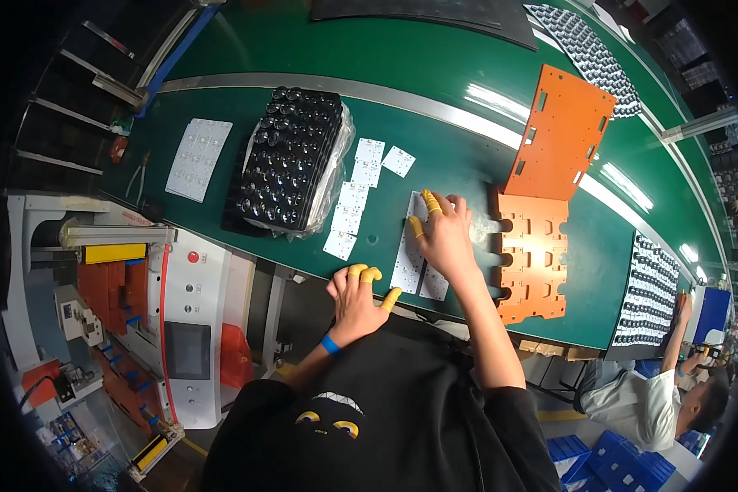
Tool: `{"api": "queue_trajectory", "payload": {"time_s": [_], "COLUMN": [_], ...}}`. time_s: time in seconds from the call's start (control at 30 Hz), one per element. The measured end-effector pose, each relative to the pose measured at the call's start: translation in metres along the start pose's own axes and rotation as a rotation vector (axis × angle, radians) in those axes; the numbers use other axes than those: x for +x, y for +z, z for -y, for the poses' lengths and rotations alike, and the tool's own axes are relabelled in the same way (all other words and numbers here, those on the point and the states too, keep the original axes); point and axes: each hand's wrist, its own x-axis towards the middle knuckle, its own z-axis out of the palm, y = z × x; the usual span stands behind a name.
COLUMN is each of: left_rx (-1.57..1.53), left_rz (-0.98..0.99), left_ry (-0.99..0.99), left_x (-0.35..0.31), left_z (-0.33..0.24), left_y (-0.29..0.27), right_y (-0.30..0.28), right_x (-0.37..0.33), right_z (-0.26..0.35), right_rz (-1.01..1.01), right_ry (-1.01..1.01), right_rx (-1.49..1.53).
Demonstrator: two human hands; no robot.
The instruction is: Peeling individual electronic components from a backing sheet and placing them into a specialized orange fixture tray.
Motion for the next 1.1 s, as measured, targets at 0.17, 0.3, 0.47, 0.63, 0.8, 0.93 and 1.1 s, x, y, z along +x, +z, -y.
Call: {"api": "queue_trajectory", "payload": {"time_s": [0.17,0.3,0.47,0.63,0.8,0.93,1.1], "left_rx": [-0.057,-0.072,-0.085,-0.136,-0.919,-1.674,-1.463], "left_rz": [0.031,0.022,0.03,0.012,0.233,0.487,0.59], "left_ry": [-0.072,-0.079,-0.098,-0.107,-0.297,-0.521,-0.359], "left_x": [0.002,0.006,0.006,0.006,0.005,0.021,0.029], "left_z": [0.0,-0.004,-0.004,-0.004,0.014,0.005,0.003], "left_y": [-0.003,-0.003,-0.007,-0.009,-0.026,-0.069,-0.08], "right_y": [-0.019,-0.011,-0.016,-0.039,-0.082,-0.085,-0.077], "right_x": [0.01,0.013,0.027,0.027,-0.007,-0.06,-0.1], "right_z": [0.001,-0.01,0.004,-0.011,-0.022,-0.028,-0.032], "right_rz": [0.107,0.004,0.239,0.321,0.545,0.439,0.383], "right_ry": [0.035,-0.038,0.053,0.261,0.329,0.441,0.372], "right_rx": [0.317,0.041,0.071,0.546,0.817,1.303,1.832]}}
